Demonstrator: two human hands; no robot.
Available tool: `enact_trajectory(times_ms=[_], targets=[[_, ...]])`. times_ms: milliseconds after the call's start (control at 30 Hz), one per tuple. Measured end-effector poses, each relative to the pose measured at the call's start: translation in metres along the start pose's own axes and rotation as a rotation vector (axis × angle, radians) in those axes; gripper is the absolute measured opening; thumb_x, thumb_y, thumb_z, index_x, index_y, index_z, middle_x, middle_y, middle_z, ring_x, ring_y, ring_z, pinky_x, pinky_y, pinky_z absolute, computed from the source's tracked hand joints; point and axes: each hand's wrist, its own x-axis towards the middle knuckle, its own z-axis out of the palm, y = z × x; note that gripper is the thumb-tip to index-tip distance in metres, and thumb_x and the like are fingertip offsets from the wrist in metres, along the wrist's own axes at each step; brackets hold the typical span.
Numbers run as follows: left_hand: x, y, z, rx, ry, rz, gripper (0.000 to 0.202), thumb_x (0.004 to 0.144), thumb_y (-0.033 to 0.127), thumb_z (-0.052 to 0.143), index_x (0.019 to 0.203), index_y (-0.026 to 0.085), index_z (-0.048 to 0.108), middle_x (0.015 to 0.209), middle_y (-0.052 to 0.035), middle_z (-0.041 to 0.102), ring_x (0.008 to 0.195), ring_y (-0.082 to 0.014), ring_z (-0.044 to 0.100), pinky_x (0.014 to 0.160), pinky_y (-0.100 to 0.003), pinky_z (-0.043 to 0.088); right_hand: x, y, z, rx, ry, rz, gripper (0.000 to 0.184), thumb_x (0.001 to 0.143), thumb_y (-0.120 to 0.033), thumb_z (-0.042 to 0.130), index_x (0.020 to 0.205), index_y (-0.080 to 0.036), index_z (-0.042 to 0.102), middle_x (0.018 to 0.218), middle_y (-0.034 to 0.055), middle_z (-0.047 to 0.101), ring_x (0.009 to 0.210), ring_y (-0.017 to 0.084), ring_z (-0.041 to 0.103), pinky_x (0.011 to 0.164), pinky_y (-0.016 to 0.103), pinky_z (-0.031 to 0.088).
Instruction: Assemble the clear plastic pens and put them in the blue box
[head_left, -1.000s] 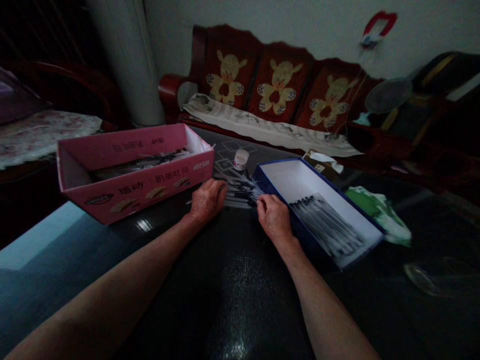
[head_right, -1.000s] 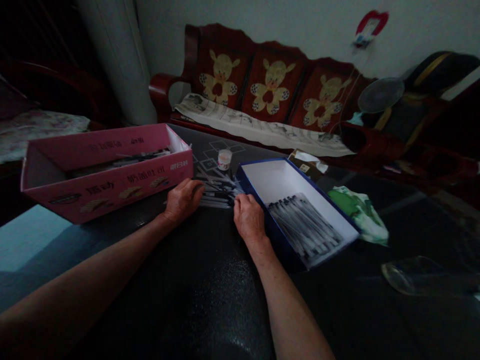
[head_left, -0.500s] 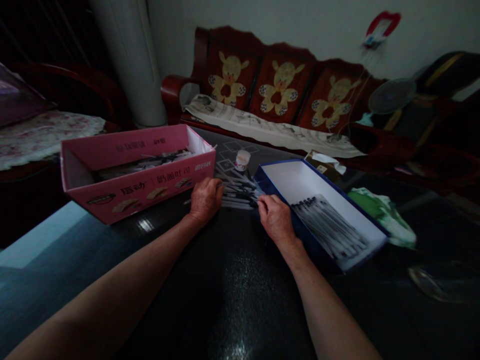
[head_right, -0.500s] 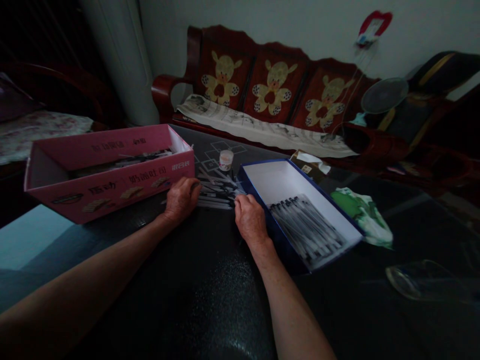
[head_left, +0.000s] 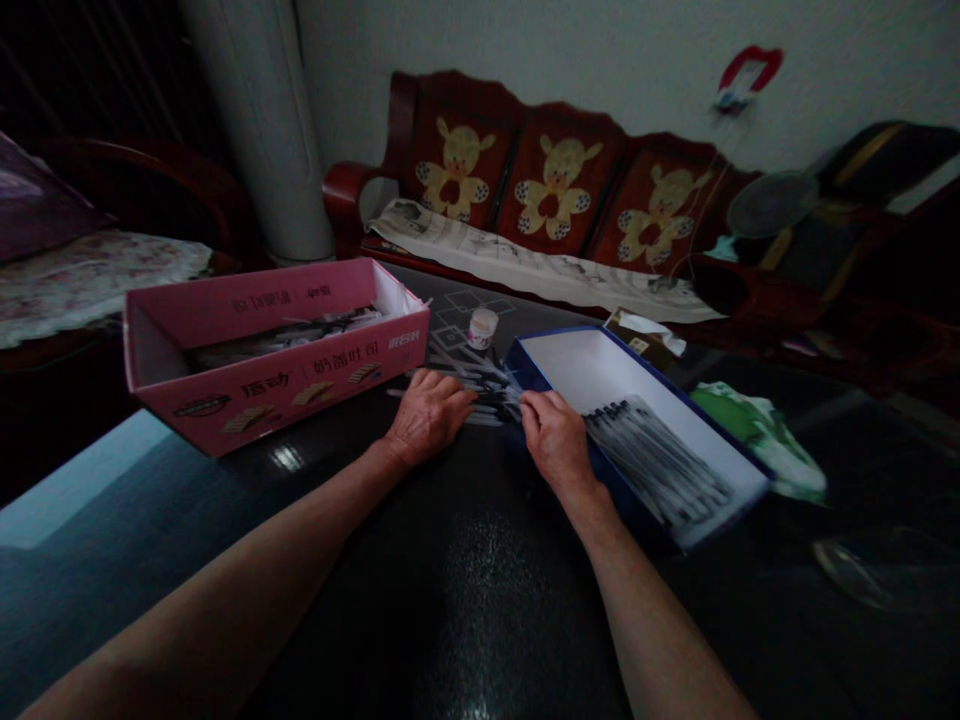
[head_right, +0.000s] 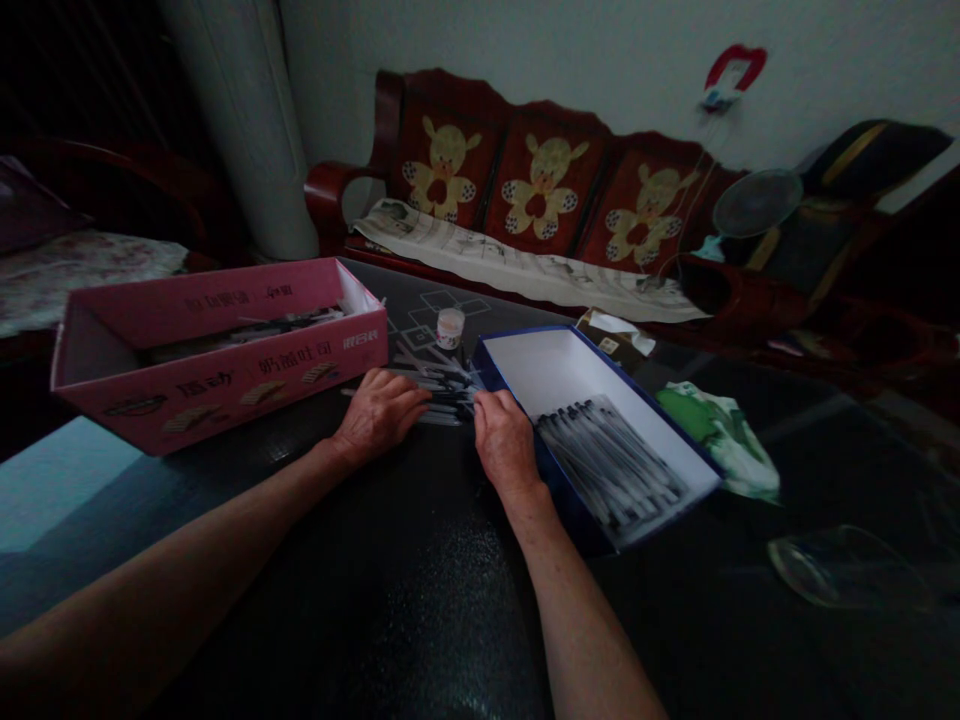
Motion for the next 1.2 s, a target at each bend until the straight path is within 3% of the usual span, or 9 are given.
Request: enact_trajectory(times_ms=[100, 200, 300, 367, 500, 767, 933, 1067, 1200], targets=[[0.0, 0.009, -0.002, -0.037, -0.015, 0.032, 0.028, 0.095, 0.033, 0.045, 0.109, 0.02, 0.065, 0.087, -0.0062, 0.064, 0.081, -0.0197, 0.052, 0.073, -0.032, 0.043, -0.002, -0.013, 0.004, 0.133, -0.029, -0.062, 0.023, 0.09, -0.017, 0.045, 0.1, -0.018, 0.065, 0.093, 0.008, 0.067, 0.087, 0.019, 0.063, 0.081, 0.031, 0.049], [-0.003, 0.01, 0.0, -0.008, 0.023, -0.07, 0.029, 0.096, 0.03, 0.043, 0.117, 0.022, 0.062, 0.086, -0.0057, 0.062, 0.08, -0.019, 0.051, 0.066, -0.028, 0.042, 0.007, -0.021, 0.011, 0.234, -0.063, -0.082, 0.029, 0.09, -0.016, 0.042, 0.112, -0.019, 0.061, 0.102, 0.0077, 0.068, 0.096, 0.018, 0.063, 0.087, 0.031, 0.049], [-0.005, 0.005, 0.004, 0.012, 0.119, -0.216, 0.029, 0.096, 0.028, 0.043, 0.117, 0.024, 0.063, 0.083, -0.0049, 0.061, 0.079, -0.0182, 0.051, 0.064, -0.027, 0.041, 0.033, -0.016, 0.023, 0.151, -0.084, -0.069, 0.034, 0.09, -0.02, 0.042, 0.119, -0.014, 0.057, 0.121, 0.0131, 0.062, 0.114, 0.022, 0.055, 0.099, 0.037, 0.043], [-0.005, 0.0, 0.006, 0.005, 0.177, -0.296, 0.029, 0.096, 0.028, 0.043, 0.115, 0.024, 0.064, 0.081, -0.0046, 0.061, 0.078, -0.0174, 0.051, 0.066, -0.026, 0.041, 0.055, -0.012, 0.033, 0.042, -0.177, -0.083, 0.034, 0.091, -0.026, 0.043, 0.118, -0.011, 0.059, 0.129, 0.0149, 0.057, 0.123, 0.024, 0.048, 0.104, 0.039, 0.038], [-0.005, -0.005, 0.007, 0.026, 0.192, -0.397, 0.029, 0.096, 0.029, 0.044, 0.114, 0.024, 0.065, 0.08, -0.0047, 0.06, 0.077, -0.0171, 0.05, 0.068, -0.026, 0.041, 0.091, -0.009, 0.051, -0.094, -0.345, -0.038, 0.04, 0.096, -0.036, 0.035, 0.118, -0.013, 0.059, 0.13, 0.0134, 0.056, 0.122, 0.025, 0.046, 0.1, 0.041, 0.038], [0.003, -0.001, 0.002, 0.023, 0.013, -0.447, 0.027, 0.096, 0.025, 0.041, 0.113, 0.022, 0.062, 0.113, -0.0056, 0.062, 0.098, -0.0197, 0.054, 0.081, -0.028, 0.046, 0.098, -0.007, 0.073, -0.167, -0.506, 0.202, 0.054, 0.093, -0.052, 0.032, 0.127, -0.016, 0.053, 0.133, 0.0159, 0.054, 0.123, 0.032, 0.045, 0.099, 0.046, 0.036], [0.025, -0.007, 0.011, 0.036, -0.197, -0.467, 0.028, 0.096, 0.024, 0.039, 0.116, 0.024, 0.059, 0.124, -0.0053, 0.057, 0.102, -0.021, 0.055, 0.079, -0.03, 0.049, 0.09, -0.004, 0.075, -0.197, -0.47, 0.17, 0.048, 0.094, -0.046, 0.032, 0.128, -0.018, 0.051, 0.13, 0.0143, 0.056, 0.119, 0.032, 0.047, 0.095, 0.045, 0.038], [0.054, -0.021, 0.02, 0.107, -0.307, -0.446, 0.027, 0.095, 0.023, 0.04, 0.116, 0.022, 0.057, 0.121, -0.0078, 0.057, 0.105, -0.024, 0.054, 0.076, -0.031, 0.051, 0.086, -0.008, 0.073, -0.204, -0.443, 0.156, 0.05, 0.095, -0.048, 0.028, 0.127, -0.018, 0.051, 0.128, 0.014, 0.057, 0.118, 0.032, 0.046, 0.094, 0.045, 0.038], [0.082, -0.033, 0.029, 0.149, -0.43, -0.41, 0.03, 0.091, 0.025, 0.048, 0.118, 0.017, 0.056, 0.12, -0.0117, 0.058, 0.111, -0.0271, 0.052, 0.082, -0.033, 0.052, 0.086, -0.008, 0.071, -0.194, -0.453, 0.158, 0.049, 0.095, -0.048, 0.028, 0.124, -0.017, 0.052, 0.126, 0.0146, 0.058, 0.118, 0.032, 0.046, 0.093, 0.045, 0.038]])
